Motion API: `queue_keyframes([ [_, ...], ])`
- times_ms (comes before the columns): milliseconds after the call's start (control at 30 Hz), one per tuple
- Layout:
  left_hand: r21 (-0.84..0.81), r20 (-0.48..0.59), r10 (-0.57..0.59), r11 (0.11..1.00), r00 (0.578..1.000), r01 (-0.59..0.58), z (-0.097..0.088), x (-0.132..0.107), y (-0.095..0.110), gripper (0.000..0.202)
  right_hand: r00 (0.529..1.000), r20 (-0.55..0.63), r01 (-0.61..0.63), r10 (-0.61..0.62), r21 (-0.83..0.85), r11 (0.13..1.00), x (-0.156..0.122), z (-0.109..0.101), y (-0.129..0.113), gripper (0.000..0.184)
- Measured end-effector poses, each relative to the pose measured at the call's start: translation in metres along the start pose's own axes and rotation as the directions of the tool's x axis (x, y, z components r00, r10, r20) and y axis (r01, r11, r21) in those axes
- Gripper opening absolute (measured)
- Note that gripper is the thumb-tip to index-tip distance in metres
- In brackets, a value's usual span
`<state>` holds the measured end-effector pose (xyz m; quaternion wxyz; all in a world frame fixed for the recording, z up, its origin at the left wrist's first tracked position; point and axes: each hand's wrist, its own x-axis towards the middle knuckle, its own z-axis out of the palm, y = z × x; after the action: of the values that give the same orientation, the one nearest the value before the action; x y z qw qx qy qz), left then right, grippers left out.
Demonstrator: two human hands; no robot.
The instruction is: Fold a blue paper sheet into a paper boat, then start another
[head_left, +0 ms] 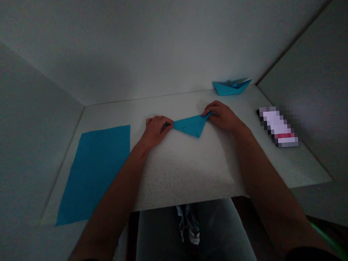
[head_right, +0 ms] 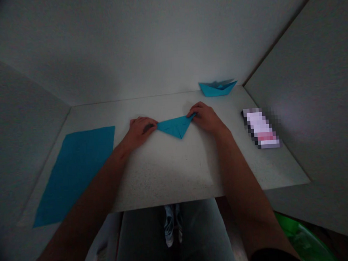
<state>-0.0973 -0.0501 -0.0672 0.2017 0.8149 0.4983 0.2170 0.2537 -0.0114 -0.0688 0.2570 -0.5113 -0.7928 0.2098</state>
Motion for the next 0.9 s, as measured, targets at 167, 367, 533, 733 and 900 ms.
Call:
queue_keyframes([
  [167, 0.036, -0.001, -0.038, 0.999, 0.999, 0.038, 0.000, 0.001, 0.001, 0.008, 0.997, 0.065, 0.026, -0.031, 0.076, 0.997, -0.002, -0.002, -0.009, 0.026],
  [367, 0.023, -0.001, -0.045, 0.999, 0.999, 0.045, 0.003, 0.000, 0.000, 0.009, 0.996, 0.093, -0.029, 0.010, 0.210, 0.977, -0.007, -0.005, -0.009, 0.025],
  [533, 0.024, -0.012, -0.049, 0.998, 0.999, 0.050, 0.006, 0.000, -0.002, 0.018, 0.987, 0.141, -0.122, 0.079, 0.322, 0.939, -0.010, -0.006, -0.001, 0.033],
  [733, 0.031, -0.022, -0.037, 0.999, 0.999, 0.037, 0.007, 0.001, -0.004, 0.012, 0.984, 0.149, -0.152, 0.099, 0.407, 0.901, -0.008, -0.005, -0.005, 0.041],
  [900, -0.158, -0.034, -0.059, 0.986, 0.998, 0.053, 0.005, 0.003, -0.008, 0.012, 0.989, 0.111, -0.143, 0.102, 0.487, 0.861, -0.006, -0.008, -0.010, 0.040],
])
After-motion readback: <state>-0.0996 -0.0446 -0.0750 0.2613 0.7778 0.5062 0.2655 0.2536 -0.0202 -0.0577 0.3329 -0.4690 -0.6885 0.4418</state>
